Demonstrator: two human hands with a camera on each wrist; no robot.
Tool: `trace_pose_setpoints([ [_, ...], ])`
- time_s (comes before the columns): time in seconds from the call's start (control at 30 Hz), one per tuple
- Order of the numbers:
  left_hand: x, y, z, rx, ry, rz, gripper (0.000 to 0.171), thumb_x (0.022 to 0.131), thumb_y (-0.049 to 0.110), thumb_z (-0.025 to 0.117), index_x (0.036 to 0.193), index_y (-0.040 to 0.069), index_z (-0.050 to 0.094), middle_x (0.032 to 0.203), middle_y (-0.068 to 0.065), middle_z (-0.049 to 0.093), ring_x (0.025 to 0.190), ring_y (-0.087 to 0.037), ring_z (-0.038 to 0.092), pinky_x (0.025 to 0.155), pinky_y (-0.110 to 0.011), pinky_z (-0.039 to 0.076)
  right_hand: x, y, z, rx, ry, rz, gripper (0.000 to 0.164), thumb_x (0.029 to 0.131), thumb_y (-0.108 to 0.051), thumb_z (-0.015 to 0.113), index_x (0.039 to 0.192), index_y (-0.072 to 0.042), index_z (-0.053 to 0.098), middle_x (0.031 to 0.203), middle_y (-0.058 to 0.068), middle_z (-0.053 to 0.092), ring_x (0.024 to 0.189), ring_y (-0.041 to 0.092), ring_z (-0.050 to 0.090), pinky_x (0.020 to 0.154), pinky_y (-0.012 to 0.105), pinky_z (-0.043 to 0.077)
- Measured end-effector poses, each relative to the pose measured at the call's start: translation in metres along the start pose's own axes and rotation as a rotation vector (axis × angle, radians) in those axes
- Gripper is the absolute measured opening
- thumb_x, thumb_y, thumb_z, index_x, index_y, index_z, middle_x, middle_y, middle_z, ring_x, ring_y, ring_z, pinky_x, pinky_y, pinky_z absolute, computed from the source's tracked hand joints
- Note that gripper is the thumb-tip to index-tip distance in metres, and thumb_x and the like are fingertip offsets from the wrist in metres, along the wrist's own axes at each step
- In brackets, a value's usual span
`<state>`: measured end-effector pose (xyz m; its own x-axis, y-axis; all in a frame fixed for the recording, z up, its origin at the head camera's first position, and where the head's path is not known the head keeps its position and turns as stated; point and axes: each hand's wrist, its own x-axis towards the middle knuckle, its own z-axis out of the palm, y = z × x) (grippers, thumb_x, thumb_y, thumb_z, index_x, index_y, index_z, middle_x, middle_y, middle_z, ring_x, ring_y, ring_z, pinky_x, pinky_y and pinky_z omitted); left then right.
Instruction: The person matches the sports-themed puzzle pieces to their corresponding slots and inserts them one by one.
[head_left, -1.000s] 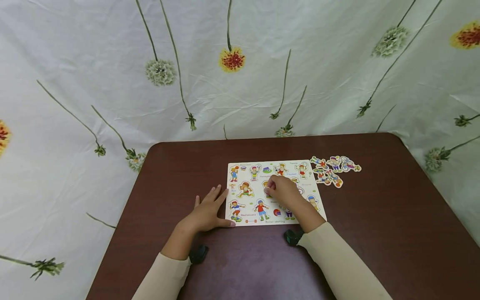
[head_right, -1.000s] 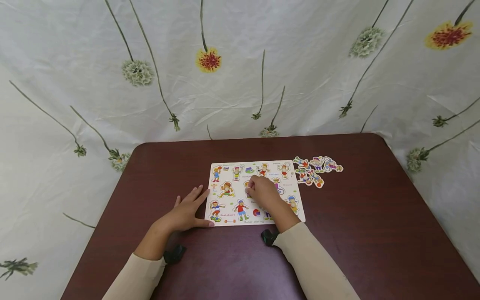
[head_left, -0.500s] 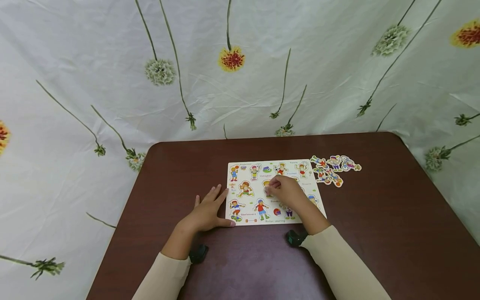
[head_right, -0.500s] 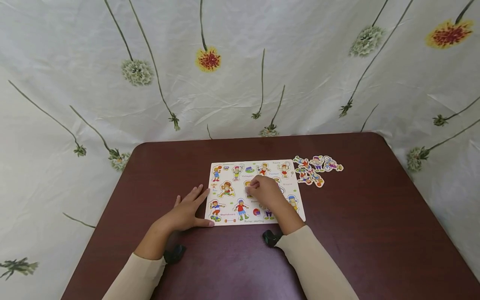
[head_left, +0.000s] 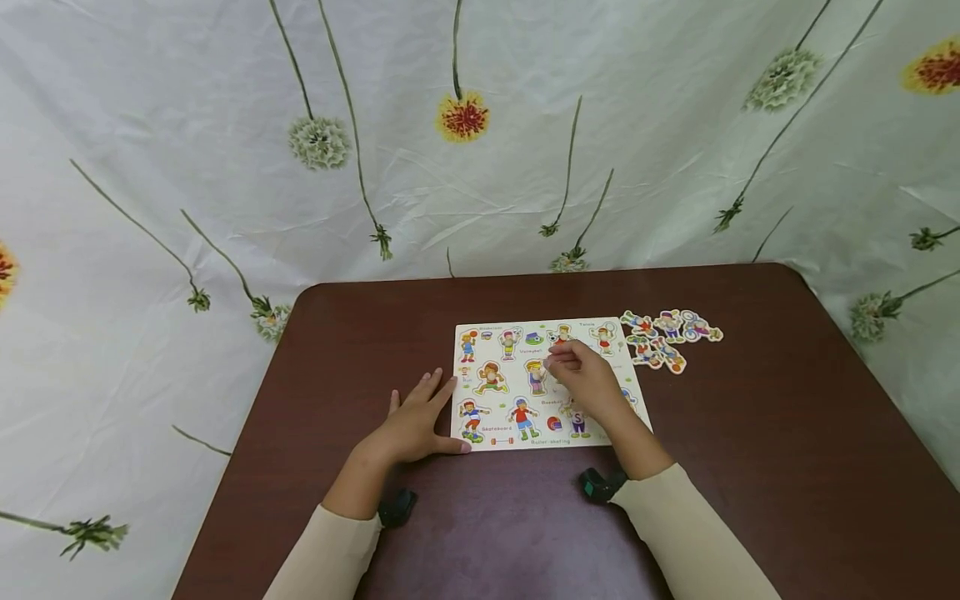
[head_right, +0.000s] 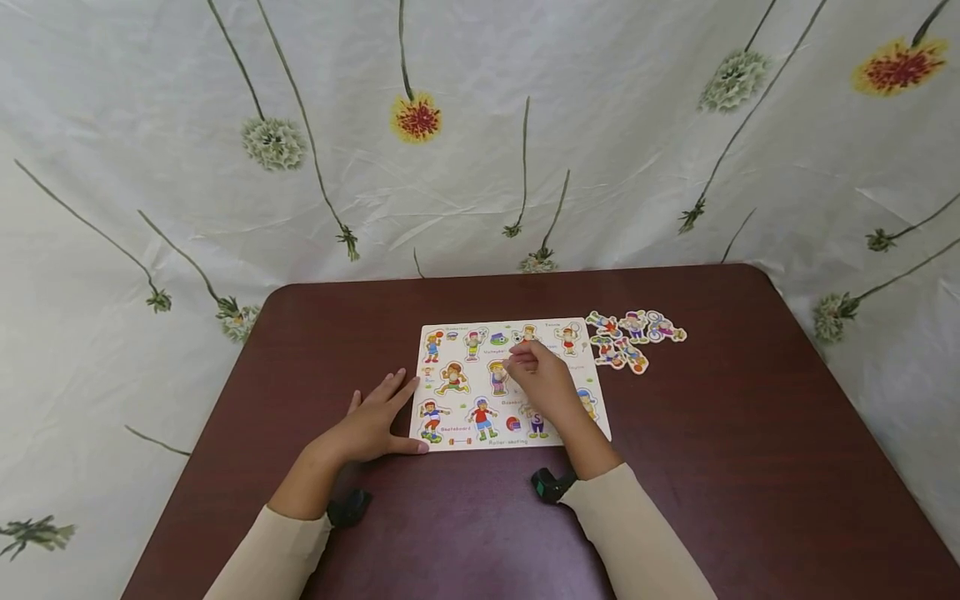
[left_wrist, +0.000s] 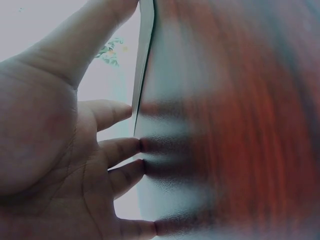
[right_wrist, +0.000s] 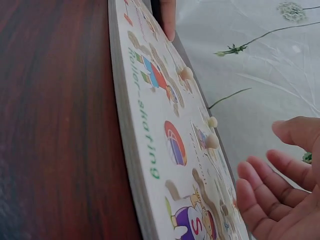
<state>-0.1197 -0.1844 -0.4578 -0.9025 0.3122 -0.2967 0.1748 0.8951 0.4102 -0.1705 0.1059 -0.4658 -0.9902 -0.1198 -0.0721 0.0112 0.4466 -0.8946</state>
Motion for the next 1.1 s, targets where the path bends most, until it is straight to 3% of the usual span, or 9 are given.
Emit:
trace_pose_setpoints([
  [0.3,0.000,-0.001,0.000,0.003,0.009,0.001,0.106,0.074,0.057,0.076,0.156,0.018,0.021,0.165,-0.010,0.009,0.153,-0.032,0.008,0.113,-0.071,0.004,0.001,0.001,-0.016,0.076,0.080,-0.035,0.038,0.094,-0.030,0.063,0.123,-0.006,0.059,0.116,0.010,0.065,0.108,0.022,0.063,0.095,0.036,0.051],
  [0.57,0.001,-0.002,0.000,0.007,0.007,-0.004,0.107,0.073,0.058,0.076,0.156,0.019,0.020,0.165,-0.009,0.008,0.153,-0.031,0.008,0.113,-0.071,0.003,0.002,0.004,-0.036,0.105,0.124,-0.022,0.041,0.095,-0.032,0.062,0.126,-0.005,0.058,0.116,0.012,0.064,0.104,0.022,0.062,0.083,0.020,0.051],
  [0.77,0.000,-0.002,0.001,0.002,-0.006,-0.007,0.107,0.073,0.059,0.076,0.156,0.020,0.019,0.165,-0.008,0.008,0.153,-0.030,0.006,0.114,-0.070,0.001,0.002,0.010,-0.052,0.059,0.170,-0.017,0.042,0.095,-0.037,0.060,0.124,-0.007,0.059,0.117,0.012,0.064,0.105,0.020,0.060,0.091,0.028,0.048],
  [0.97,0.002,-0.003,0.002,0.004,-0.010,-0.002,0.107,0.073,0.060,0.075,0.156,0.021,0.019,0.165,-0.008,0.008,0.153,-0.029,0.005,0.114,-0.070,0.002,0.003,0.021,-0.069,0.002,0.234,-0.031,0.039,0.097,-0.036,0.058,0.123,-0.007,0.060,0.115,0.011,0.065,0.095,0.006,0.057,0.079,0.013,0.046],
  [1.1,0.002,-0.003,0.002,0.012,-0.009,-0.006,0.108,0.073,0.060,0.075,0.156,0.021,0.019,0.165,-0.007,0.007,0.153,-0.029,0.005,0.115,-0.069,0.002,0.002,0.024,-0.080,-0.014,0.282,-0.009,0.037,0.097,-0.033,0.058,0.123,-0.006,0.061,0.114,0.011,0.063,0.091,0.003,0.054,0.074,0.012,0.044],
])
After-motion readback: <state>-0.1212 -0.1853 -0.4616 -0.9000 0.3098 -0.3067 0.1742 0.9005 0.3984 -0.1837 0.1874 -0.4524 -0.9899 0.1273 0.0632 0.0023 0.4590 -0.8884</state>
